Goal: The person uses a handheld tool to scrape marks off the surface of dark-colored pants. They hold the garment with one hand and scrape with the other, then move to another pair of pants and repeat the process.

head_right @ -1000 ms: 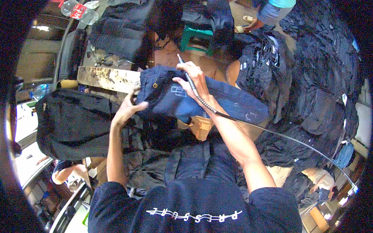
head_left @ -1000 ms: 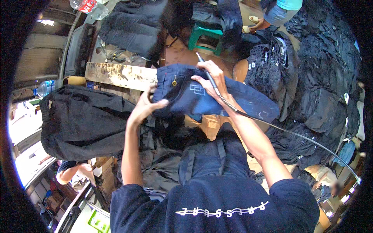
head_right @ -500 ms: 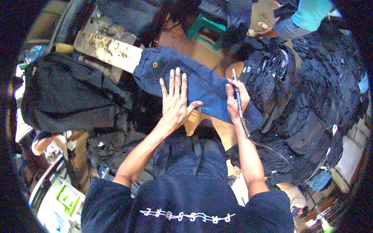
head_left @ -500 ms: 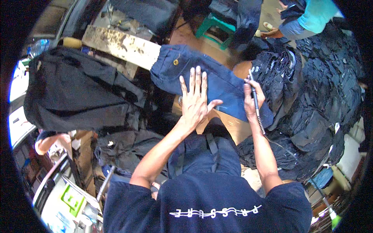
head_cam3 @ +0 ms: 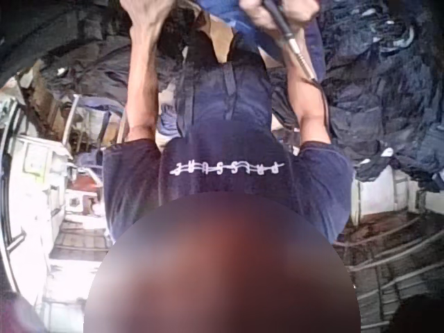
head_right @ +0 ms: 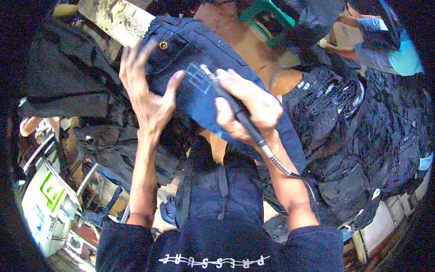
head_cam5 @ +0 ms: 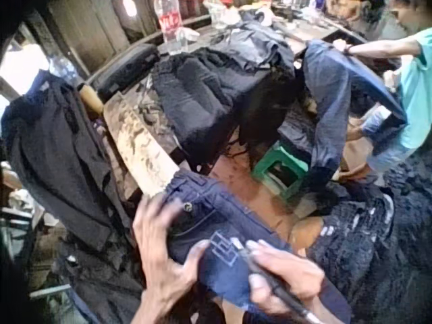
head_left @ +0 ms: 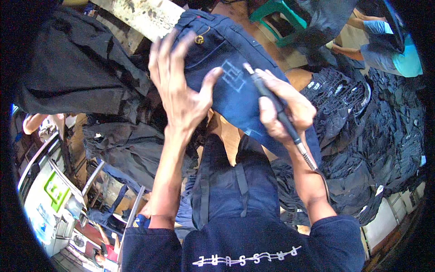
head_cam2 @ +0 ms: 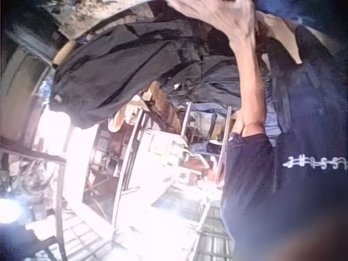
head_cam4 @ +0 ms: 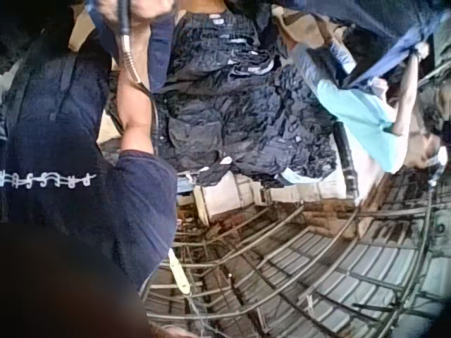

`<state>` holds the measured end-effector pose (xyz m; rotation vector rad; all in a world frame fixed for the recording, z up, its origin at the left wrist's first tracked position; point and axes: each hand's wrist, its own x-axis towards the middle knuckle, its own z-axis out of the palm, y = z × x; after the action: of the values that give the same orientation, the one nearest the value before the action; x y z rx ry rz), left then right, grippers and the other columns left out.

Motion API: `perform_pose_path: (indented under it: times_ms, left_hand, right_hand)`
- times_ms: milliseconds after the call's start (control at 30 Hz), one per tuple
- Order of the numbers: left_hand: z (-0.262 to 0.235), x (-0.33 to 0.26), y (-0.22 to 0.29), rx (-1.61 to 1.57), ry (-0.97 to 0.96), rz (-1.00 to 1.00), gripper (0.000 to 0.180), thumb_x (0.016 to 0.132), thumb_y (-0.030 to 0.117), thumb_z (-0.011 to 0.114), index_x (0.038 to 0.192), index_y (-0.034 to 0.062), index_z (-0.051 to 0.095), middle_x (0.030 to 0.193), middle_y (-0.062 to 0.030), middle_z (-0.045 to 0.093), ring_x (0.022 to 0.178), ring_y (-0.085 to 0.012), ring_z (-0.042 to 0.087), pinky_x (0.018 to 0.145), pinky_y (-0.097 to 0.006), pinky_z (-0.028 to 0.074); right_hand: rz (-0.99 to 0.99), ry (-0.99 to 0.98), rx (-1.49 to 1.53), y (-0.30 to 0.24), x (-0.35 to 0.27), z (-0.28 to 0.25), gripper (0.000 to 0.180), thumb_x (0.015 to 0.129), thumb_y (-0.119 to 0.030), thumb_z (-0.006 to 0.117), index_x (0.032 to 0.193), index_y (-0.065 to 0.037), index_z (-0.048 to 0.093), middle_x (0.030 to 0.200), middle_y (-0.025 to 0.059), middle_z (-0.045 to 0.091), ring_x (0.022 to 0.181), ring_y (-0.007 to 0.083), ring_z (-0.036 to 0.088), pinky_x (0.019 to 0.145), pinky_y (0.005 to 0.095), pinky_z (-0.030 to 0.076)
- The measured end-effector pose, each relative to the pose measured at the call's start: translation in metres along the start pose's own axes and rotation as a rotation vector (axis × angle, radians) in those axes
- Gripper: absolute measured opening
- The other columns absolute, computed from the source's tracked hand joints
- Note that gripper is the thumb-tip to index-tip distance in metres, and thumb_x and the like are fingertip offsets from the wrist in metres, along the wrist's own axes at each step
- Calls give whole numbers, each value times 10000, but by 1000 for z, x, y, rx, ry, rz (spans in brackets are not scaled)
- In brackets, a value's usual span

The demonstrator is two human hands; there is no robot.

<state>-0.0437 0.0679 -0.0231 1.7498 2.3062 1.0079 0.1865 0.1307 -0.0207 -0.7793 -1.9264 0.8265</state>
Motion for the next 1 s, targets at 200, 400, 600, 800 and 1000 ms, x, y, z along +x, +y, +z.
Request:
perform_pose_path:
  times_ms: [200, 400, 600, 800, 1000]
  left_hand:
    - [12, 20, -14, -106, -147, 13, 945, 838, 417, 901, 1624, 135, 461, 1732, -191, 350, 1614, -387, 275, 1325, -513, 224]
    - [10, 15, -24, -142, -209, -37, 876, 862, 300, 855, 1607, 77, 451, 1698, -250, 347, 1576, -444, 292, 1311, -526, 212]
    - [16, 14, -27, -164, -134, 20, 803, 884, 283, 830, 1581, 72, 492, 1669, -252, 388, 1560, -437, 321, 1304, -521, 234]
    - [18, 12, -30, -179, -115, 28, 794, 886, 280, 827, 1577, 70, 497, 1665, -250, 392, 1559, -436, 324, 1301, -521, 247]
    - [23, 12, -33, -123, -133, -17, 775, 887, 275, 825, 1566, 75, 509, 1672, -240, 387, 1561, -429, 327, 1300, -518, 254]
  right_hand:
    - [-105, -88, -57, 9, 7, 20, 289, 757, -15, 782, 1036, 55, 811, 998, 209, 803, 1027, 350, 809, 993, 491, 645]
    - [-123, -163, -100, 14, 13, 30, 275, 767, -28, 793, 1032, 46, 815, 978, 185, 807, 1018, 333, 813, 990, 469, 651]
    - [-126, -186, -137, 16, 14, 35, 257, 781, -15, 800, 1031, 44, 816, 977, 169, 812, 1018, 327, 814, 992, 463, 650]
    - [-149, -217, -127, 17, 15, 36, 267, 822, -12, 770, 1072, 82, 791, 1030, 246, 799, 1056, 377, 800, 996, 502, 637]
    - [-115, -199, -108, 16, 14, 35, 257, 779, 0, 796, 1031, 48, 810, 982, 165, 811, 1022, 336, 812, 992, 481, 648]
